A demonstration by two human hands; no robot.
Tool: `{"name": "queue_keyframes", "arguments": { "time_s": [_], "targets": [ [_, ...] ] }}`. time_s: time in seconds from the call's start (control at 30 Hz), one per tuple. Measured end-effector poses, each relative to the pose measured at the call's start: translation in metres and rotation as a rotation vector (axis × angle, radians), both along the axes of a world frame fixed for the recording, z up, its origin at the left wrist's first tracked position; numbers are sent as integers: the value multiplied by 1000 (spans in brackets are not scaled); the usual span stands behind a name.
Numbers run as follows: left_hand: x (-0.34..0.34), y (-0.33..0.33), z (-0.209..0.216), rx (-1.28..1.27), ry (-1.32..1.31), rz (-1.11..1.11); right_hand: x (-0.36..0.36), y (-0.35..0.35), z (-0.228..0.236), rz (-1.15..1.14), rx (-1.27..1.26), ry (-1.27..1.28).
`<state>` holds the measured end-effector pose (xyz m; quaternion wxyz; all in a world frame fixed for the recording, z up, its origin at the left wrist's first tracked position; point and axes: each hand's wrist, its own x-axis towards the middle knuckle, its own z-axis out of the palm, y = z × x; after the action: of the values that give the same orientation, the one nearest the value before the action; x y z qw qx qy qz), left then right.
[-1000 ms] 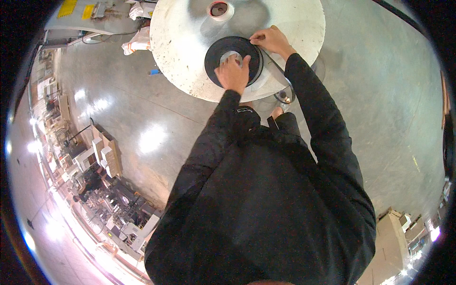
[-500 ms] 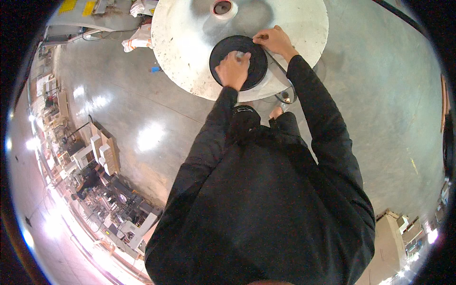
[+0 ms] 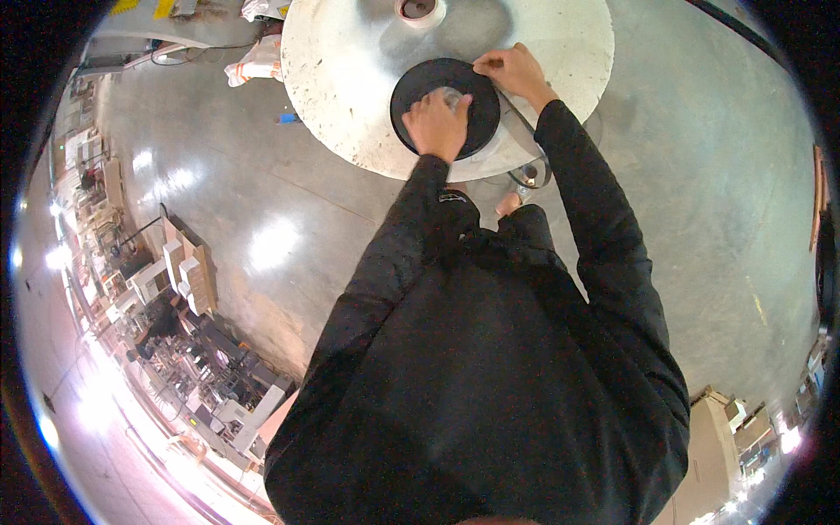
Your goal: The person picks up a roll of edge banding, places it on a rotating turntable, feeds the end through a guide, and then moves to the side to pick up a circular object.
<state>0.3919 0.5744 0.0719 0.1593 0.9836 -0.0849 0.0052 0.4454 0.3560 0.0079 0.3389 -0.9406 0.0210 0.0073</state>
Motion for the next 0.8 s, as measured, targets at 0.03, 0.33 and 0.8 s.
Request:
{"name": "queue_keyframes", "arguments": {
  "time_s": [0.03, 0.33, 0.8],
  "targets": [
    [-2, -17, -9, -86, -7, 50, 4, -6, -3, 11, -7, -18],
    [4, 84, 7, 161, -129, -532, -1, -5, -3, 3, 10, 4],
    [-2, 76, 8, 44, -205, -373, -4, -4, -3, 0, 7, -9]
  ]
}}
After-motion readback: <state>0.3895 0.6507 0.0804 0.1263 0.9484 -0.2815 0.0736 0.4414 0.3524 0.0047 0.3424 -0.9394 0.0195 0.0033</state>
